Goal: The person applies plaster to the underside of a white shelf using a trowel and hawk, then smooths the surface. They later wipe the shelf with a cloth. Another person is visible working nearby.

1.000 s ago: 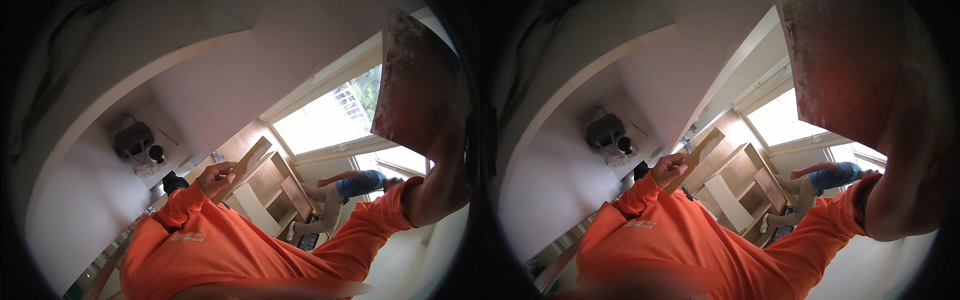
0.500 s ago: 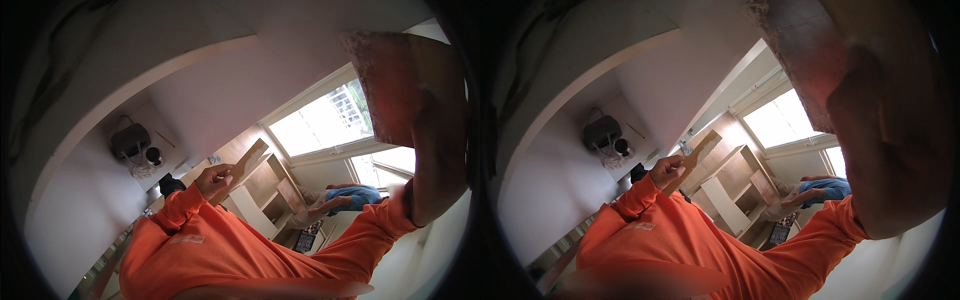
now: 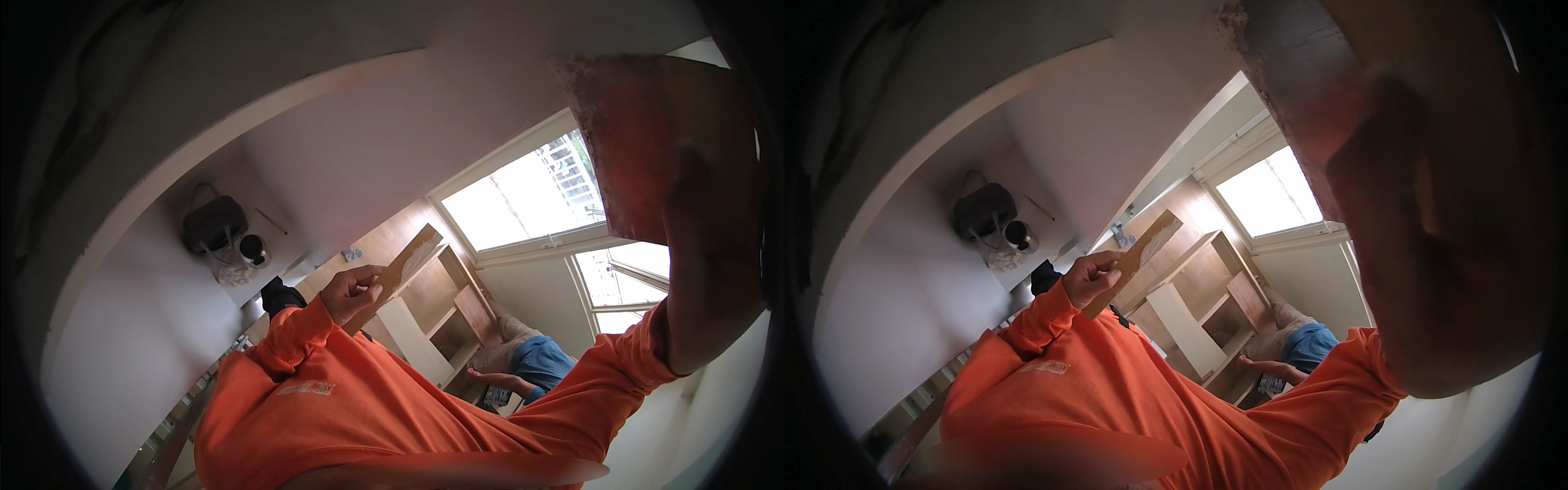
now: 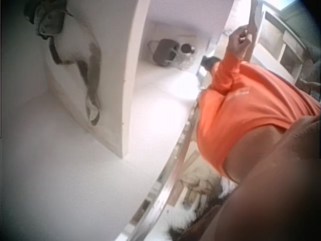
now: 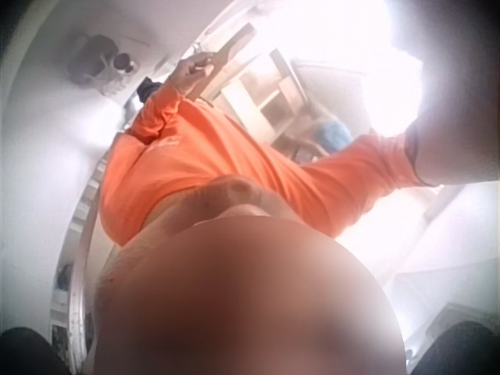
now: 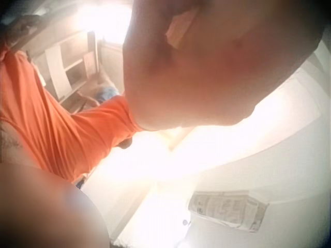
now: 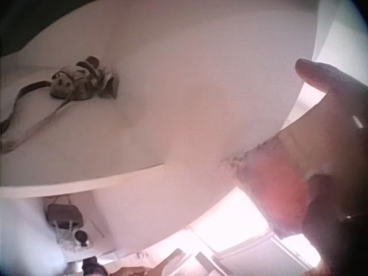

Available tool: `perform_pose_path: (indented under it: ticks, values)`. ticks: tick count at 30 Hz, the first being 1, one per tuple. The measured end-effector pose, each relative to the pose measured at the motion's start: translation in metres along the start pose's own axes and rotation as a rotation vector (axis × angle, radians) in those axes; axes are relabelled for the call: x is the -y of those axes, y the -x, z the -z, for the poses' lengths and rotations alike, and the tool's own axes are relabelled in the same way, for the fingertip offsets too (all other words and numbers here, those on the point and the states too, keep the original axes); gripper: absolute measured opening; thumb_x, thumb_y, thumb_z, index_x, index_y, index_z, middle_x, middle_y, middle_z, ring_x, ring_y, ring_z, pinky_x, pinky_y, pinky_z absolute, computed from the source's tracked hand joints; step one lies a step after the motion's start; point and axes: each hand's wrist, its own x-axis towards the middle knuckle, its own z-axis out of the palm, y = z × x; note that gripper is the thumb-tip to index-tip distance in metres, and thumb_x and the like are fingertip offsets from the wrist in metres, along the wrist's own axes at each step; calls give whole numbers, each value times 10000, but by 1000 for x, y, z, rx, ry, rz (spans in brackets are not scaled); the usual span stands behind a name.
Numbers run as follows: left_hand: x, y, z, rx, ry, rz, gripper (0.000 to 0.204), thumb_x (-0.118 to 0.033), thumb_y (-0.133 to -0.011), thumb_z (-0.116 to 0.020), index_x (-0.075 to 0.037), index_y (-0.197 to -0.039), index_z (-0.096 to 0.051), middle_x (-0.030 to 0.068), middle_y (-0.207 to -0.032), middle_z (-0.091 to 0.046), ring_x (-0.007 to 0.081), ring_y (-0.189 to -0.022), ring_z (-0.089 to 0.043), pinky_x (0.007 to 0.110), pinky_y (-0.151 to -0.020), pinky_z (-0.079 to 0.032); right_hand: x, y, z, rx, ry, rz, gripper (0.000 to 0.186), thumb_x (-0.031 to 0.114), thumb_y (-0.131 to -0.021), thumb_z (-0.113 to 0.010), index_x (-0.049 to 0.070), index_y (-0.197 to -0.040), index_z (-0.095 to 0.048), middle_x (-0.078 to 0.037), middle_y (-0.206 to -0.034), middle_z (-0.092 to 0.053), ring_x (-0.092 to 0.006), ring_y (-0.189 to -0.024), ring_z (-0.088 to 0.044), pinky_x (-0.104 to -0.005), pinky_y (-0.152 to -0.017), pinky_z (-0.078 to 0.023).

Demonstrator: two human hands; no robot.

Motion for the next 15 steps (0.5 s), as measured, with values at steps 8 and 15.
perform_pose_path:
  ticks: [8, 15]
  values:
    - [-3, 1, -2, -29, -23, -1, 341, -73, -922, -490, -26, -1258, -517, -59, -824, -532, -21, -655, -426, 162, -587, -372, 12, -8, -10, 74, -46, 38, 473, -23, -766, -610, -53, -1229, -517, -178, -1272, -548, -269, -1115, -575, -332, -935, -466]
    - [-13, 6, -7, -133, -59, -112, 304, -83, -930, -493, -13, -1224, -518, -52, -799, -505, 1, -690, -429, 174, -620, -383, 44, 67, -57, 161, -557, 165, 385, -58, -713, -589, 37, -1069, -477, -203, -1021, -632, -252, -811, -650, -294, -614, -514]
